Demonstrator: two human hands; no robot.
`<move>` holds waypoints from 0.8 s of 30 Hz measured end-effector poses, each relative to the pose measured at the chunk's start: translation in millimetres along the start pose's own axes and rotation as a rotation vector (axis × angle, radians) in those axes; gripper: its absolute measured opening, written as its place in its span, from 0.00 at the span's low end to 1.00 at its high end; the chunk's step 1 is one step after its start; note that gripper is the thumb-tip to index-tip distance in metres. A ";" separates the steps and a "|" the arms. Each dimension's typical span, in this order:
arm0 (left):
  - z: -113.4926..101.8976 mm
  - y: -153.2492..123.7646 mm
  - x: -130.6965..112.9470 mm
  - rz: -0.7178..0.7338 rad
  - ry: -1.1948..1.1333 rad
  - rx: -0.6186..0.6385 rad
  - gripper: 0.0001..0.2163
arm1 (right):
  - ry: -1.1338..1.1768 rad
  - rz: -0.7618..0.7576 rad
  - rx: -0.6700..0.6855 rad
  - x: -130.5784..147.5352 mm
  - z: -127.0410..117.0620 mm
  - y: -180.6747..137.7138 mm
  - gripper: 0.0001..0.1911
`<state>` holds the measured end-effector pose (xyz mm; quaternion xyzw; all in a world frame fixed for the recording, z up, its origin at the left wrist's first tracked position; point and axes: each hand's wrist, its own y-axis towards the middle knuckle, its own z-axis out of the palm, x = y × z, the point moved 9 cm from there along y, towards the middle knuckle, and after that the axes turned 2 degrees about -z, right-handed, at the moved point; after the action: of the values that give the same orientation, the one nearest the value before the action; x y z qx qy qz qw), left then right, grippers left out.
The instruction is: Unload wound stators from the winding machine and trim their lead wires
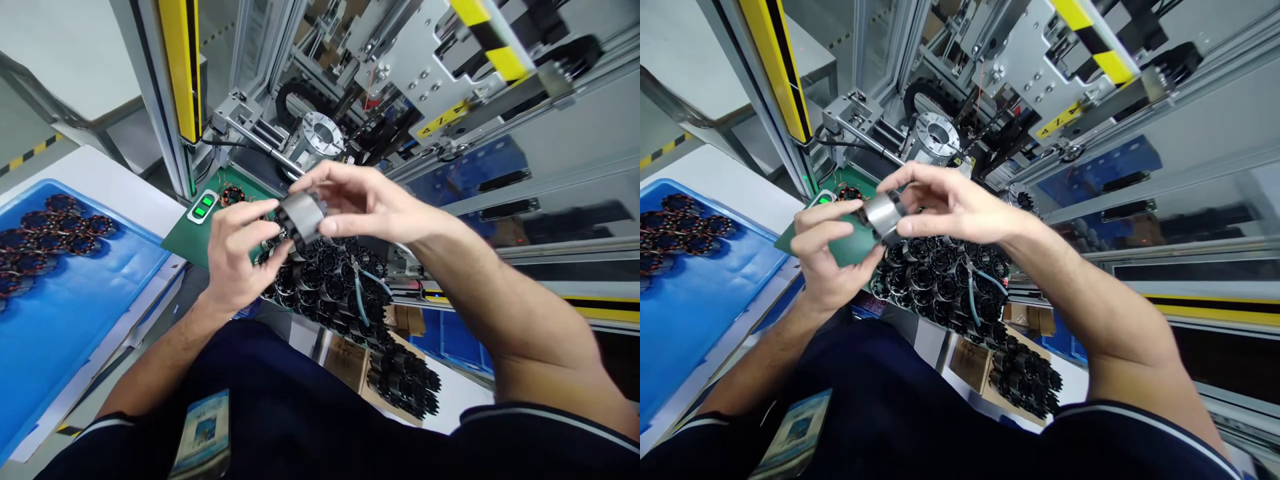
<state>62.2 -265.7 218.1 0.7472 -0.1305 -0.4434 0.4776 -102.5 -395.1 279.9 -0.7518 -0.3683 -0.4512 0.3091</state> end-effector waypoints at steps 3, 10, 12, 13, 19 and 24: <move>2.4 -32.8 54.7 -0.086 0.166 0.097 0.28 | -0.248 0.037 -0.265 -15.9 -76.9 20.5 0.42; 14.6 -122.4 161.6 -0.611 0.301 0.296 0.22 | -0.939 0.271 -0.576 -71.7 -207.4 57.9 0.44; 21.5 -122.6 158.6 -0.594 0.324 0.375 0.23 | -1.009 0.311 -0.503 -82.4 -207.0 67.0 0.43; 23.4 -120.7 155.8 -0.578 0.345 0.400 0.23 | -1.016 0.318 -0.463 -85.6 -204.3 70.5 0.42; 25.8 -117.3 147.7 -0.537 0.419 0.436 0.17 | -1.041 0.334 -0.316 -89.5 -202.8 84.6 0.40; 25.2 -119.4 145.5 -0.511 0.408 0.414 0.12 | -1.068 0.420 -0.182 -100.9 -225.0 102.3 0.41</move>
<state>98.4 -309.9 37.0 0.9090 0.0709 -0.3546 0.2071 -151.2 -657.2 265.4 -0.9557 -0.2760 0.0317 0.0974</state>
